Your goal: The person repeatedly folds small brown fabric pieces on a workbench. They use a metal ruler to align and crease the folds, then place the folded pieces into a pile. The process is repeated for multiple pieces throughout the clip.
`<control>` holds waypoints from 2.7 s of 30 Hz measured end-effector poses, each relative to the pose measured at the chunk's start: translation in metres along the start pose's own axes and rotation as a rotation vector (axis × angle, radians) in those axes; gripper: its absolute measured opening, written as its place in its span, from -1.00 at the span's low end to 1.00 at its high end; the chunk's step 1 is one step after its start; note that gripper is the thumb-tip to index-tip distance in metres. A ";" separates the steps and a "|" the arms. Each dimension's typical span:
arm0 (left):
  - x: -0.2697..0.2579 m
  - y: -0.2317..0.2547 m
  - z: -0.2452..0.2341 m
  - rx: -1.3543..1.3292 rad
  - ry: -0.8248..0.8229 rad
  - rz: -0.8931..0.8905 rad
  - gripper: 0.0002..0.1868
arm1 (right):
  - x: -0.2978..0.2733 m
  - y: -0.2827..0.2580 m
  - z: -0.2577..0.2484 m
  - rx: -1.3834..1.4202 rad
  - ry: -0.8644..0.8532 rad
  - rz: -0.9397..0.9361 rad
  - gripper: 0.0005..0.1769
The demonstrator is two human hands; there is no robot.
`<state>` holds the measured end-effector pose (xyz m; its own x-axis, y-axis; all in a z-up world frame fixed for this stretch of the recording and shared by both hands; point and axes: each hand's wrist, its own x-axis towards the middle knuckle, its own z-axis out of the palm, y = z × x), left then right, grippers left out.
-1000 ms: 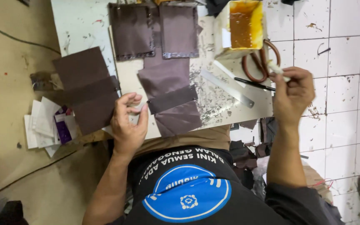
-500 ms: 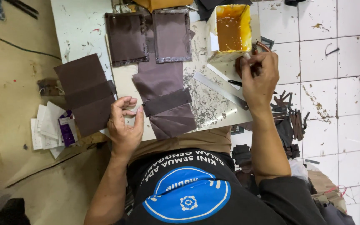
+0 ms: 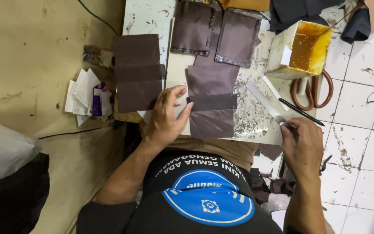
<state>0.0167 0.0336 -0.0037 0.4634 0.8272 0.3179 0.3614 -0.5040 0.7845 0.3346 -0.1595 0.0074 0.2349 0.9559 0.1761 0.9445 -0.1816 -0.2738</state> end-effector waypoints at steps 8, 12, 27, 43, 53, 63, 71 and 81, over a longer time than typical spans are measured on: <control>0.004 0.003 0.001 0.132 -0.062 0.069 -0.49 | 0.003 -0.007 -0.006 0.196 -0.188 0.180 -0.78; 0.004 0.002 0.001 0.155 -0.085 0.067 -0.47 | 0.001 -0.009 -0.010 0.257 -0.243 0.260 -0.76; -0.002 0.032 -0.029 -0.320 -0.144 -0.144 -0.56 | 0.005 -0.027 -0.047 0.830 -0.038 0.140 -0.74; 0.003 -0.008 -0.026 -0.214 -0.064 -0.097 -0.82 | 0.104 -0.077 0.026 0.764 -0.113 -0.137 -0.84; 0.006 -0.008 -0.024 0.053 -0.085 0.093 -0.86 | 0.098 -0.069 0.041 0.551 0.021 -0.246 -0.76; 0.006 -0.014 -0.016 0.073 -0.050 0.149 -0.83 | 0.091 -0.057 0.055 0.578 0.099 -0.274 -0.72; 0.005 -0.014 -0.015 0.040 -0.025 0.126 -0.74 | 0.093 -0.058 0.052 0.572 0.103 -0.288 -0.74; 0.001 -0.020 -0.012 -0.029 0.046 0.117 -0.68 | 0.090 -0.058 0.051 0.515 0.076 -0.308 -0.72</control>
<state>0.0000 0.0470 -0.0123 0.4631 0.7741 0.4317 0.2832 -0.5908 0.7555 0.2896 -0.0510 -0.0093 0.0016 0.9243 0.3816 0.7432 0.2543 -0.6189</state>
